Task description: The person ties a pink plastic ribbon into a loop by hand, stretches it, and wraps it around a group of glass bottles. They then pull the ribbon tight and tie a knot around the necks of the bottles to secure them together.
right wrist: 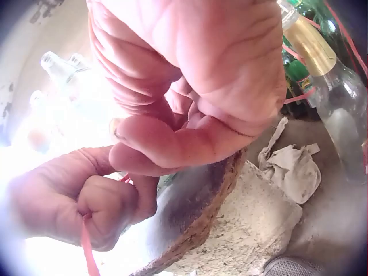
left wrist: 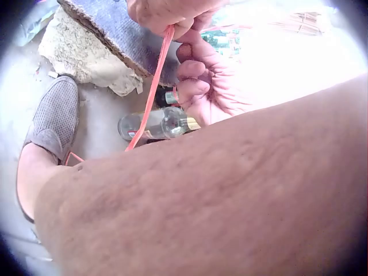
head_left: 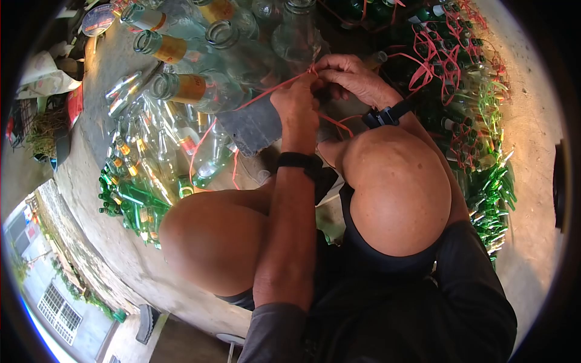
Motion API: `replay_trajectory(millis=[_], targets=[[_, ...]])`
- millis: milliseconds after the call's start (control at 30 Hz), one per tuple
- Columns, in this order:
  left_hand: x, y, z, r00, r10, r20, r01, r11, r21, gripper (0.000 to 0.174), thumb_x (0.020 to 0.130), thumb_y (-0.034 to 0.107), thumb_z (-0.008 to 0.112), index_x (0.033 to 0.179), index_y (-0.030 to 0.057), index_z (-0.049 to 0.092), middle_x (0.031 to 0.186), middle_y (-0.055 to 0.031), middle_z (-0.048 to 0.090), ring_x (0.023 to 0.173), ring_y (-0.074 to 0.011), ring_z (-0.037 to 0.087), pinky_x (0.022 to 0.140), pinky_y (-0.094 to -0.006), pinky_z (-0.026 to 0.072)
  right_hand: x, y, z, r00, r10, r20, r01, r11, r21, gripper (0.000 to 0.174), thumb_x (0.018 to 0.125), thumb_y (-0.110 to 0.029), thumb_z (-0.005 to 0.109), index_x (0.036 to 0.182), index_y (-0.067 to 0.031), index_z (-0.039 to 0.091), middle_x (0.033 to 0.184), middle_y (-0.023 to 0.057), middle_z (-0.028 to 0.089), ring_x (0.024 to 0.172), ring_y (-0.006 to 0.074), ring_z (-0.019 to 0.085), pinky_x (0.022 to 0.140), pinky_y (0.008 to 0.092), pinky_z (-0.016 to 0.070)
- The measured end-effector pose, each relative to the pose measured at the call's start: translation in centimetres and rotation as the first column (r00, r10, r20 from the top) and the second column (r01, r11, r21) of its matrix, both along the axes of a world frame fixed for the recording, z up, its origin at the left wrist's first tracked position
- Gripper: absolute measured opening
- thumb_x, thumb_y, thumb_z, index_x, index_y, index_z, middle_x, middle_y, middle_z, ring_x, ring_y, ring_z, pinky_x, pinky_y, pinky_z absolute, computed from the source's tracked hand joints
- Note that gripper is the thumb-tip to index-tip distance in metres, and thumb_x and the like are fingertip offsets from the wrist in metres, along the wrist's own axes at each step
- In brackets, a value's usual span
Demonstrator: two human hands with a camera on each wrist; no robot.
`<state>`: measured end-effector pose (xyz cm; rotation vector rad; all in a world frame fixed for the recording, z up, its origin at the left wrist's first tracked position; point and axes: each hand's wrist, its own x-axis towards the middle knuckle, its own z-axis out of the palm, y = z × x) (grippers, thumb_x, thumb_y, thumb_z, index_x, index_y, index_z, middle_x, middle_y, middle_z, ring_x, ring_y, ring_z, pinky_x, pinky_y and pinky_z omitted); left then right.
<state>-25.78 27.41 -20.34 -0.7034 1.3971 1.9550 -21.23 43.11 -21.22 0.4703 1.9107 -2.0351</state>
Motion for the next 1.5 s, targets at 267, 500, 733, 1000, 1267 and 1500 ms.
replay_trajectory(millis=[267, 500, 733, 1000, 1267, 1500], targets=[[-0.3, -0.1, 0.3, 0.999, 0.004, 0.054, -0.004, 1.0, 0.002, 0.017, 0.08, 0.002, 0.079, 0.094, -0.0018, 0.069, 0.082, -0.0108, 0.069, 0.058, -0.0143, 0.06, 0.041, -0.0249, 0.0372, -0.1, -0.4, 0.4, 1.0, 0.0, 0.013, -0.001, 0.994, 0.106, 0.018, 0.099, -0.016, 0.061, 0.109, -0.0055, 0.07, 0.086, -0.0004, 0.07, 0.059, 0.0058, 0.06, 0.047, 0.0221, 0.0414], [-0.2, -0.2, -0.3, 1.0, 0.021, 0.023, -0.022, 0.998, 0.05, 0.019, 0.08, 0.001, 0.079, 0.096, -0.0007, 0.069, 0.083, -0.0105, 0.07, 0.062, -0.0154, 0.064, 0.041, -0.0246, 0.0368, -0.1, -0.9, 0.5, 1.0, 0.015, 0.016, -0.018, 0.982, 0.189, 0.022, 0.101, -0.021, 0.057, 0.111, -0.0051, 0.069, 0.086, 0.0, 0.069, 0.062, 0.0067, 0.06, 0.05, 0.0244, 0.0437], [0.0, -0.1, -1.2, 0.999, 0.041, 0.015, -0.042, 0.995, 0.092, 0.019, 0.082, -0.001, 0.076, 0.099, -0.0036, 0.068, 0.091, -0.0127, 0.07, 0.077, -0.0226, 0.069, 0.058, -0.032, 0.0539, 0.0, -1.5, 0.8, 0.999, -0.007, 0.035, -0.001, 0.972, 0.235, 0.026, 0.1, -0.021, 0.052, 0.11, -0.0033, 0.068, 0.088, 0.0018, 0.07, 0.061, 0.0099, 0.061, 0.05, 0.0263, 0.0453], [0.0, -0.4, -1.4, 0.999, -0.001, 0.038, -0.004, 0.991, 0.131, 0.018, 0.084, 0.001, 0.075, 0.099, -0.0054, 0.068, 0.09, -0.0142, 0.069, 0.08, -0.0241, 0.069, 0.067, -0.0367, 0.0588, 0.3, -2.3, 1.1, 0.957, -0.232, 0.177, 0.215, 0.971, 0.106, 0.024, 0.099, -0.022, 0.054, 0.096, -0.0002, 0.064, 0.079, 0.0057, 0.064, 0.057, 0.0127, 0.06, 0.046, 0.0277, 0.0426], [0.4, -0.2, -1.1, 1.0, -0.003, -0.004, 0.003, 0.997, 0.072, 0.014, 0.083, 0.003, 0.075, 0.095, -0.0034, 0.07, 0.085, -0.0126, 0.068, 0.073, -0.023, 0.065, 0.062, -0.0353, 0.0545, 1.0, -2.3, 0.8, 0.936, -0.298, 0.185, 0.305, 0.952, -0.006, 0.022, 0.098, -0.024, 0.058, 0.089, -0.004, 0.061, 0.077, 0.002, 0.057, 0.054, 0.0127, 0.06, 0.044, 0.0255, 0.0407], [0.3, -0.2, -1.5, 1.0, 0.004, -0.022, -0.002, 0.995, 0.1, 0.012, 0.082, 0.003, 0.076, 0.093, -0.0019, 0.07, 0.083, -0.0104, 0.066, 0.072, -0.0207, 0.063, 0.062, -0.0335, 0.0515, 1.5, -1.6, 0.7, 0.943, -0.264, 0.205, 0.292, 0.949, -0.121, 0.017, 0.098, -0.025, 0.062, 0.097, -0.0083, 0.066, 0.079, -0.0005, 0.059, 0.056, 0.0111, 0.06, 0.046, 0.0239, 0.042]])
